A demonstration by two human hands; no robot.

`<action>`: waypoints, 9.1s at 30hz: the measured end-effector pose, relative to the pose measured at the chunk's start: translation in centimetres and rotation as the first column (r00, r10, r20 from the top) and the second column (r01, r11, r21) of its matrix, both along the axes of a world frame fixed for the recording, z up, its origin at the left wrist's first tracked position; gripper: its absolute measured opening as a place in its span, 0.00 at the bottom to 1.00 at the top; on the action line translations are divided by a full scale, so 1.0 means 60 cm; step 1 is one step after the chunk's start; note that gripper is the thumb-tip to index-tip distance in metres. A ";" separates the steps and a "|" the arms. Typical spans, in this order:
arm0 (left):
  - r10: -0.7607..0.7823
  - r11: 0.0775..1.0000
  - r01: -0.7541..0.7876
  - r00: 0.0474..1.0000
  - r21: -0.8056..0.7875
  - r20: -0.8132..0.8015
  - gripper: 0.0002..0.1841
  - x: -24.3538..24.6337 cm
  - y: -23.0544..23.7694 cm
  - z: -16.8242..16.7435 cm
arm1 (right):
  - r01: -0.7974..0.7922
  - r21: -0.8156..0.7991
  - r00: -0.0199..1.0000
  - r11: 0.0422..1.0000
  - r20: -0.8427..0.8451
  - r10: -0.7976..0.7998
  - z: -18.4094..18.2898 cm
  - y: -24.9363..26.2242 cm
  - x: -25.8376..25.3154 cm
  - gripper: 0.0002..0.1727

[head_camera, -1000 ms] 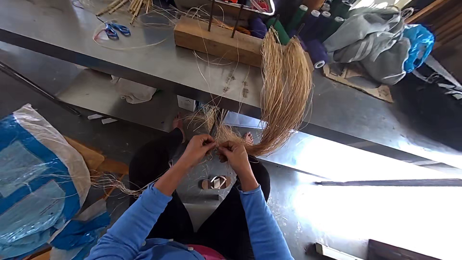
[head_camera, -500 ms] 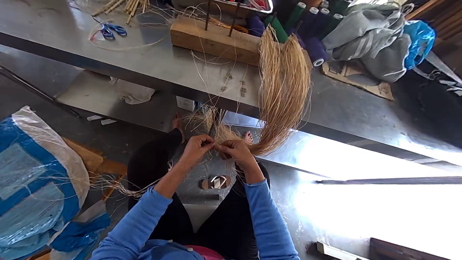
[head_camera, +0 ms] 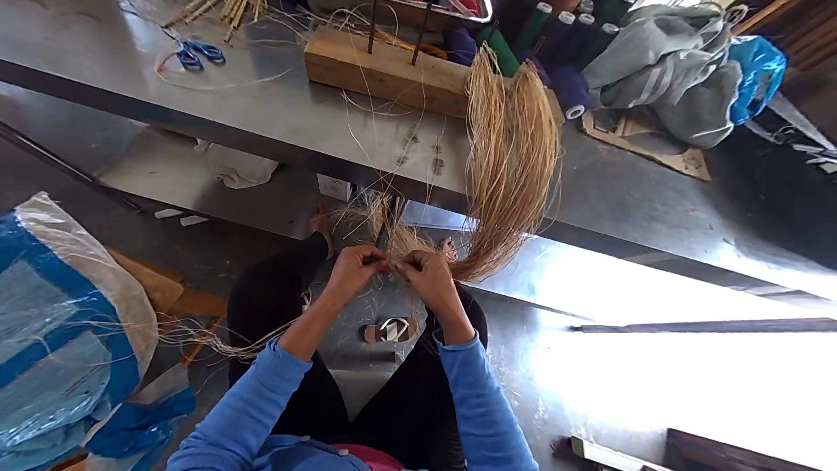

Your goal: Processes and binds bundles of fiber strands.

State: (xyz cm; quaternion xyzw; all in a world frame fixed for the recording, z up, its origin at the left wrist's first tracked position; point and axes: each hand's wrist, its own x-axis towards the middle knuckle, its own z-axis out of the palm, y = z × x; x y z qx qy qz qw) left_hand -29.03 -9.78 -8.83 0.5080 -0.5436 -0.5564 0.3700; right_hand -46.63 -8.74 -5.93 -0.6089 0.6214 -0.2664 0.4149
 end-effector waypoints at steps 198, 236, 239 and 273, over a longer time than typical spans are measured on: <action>-0.119 0.950 0.158 0.980 0.268 -0.157 0.04 0.045 -0.012 -0.018 | 0.114 -0.097 0.973 0.989 0.211 -0.091 -0.054 0.009 0.054 0.05; -0.166 0.965 0.182 0.981 0.188 -0.095 0.11 0.032 -0.002 -0.022 | 0.141 0.071 0.929 0.988 0.337 -0.156 -0.051 0.011 0.042 0.06; -0.130 0.991 0.129 0.991 0.029 0.038 0.11 0.030 -0.001 -0.027 | 0.130 0.041 0.936 0.991 0.324 -0.136 -0.051 0.012 0.045 0.06; -0.189 0.981 0.193 0.977 -0.029 0.099 0.10 -0.007 0.015 0.014 | 0.300 -0.202 0.827 0.932 -0.431 -0.360 0.045 0.362 -0.176 0.11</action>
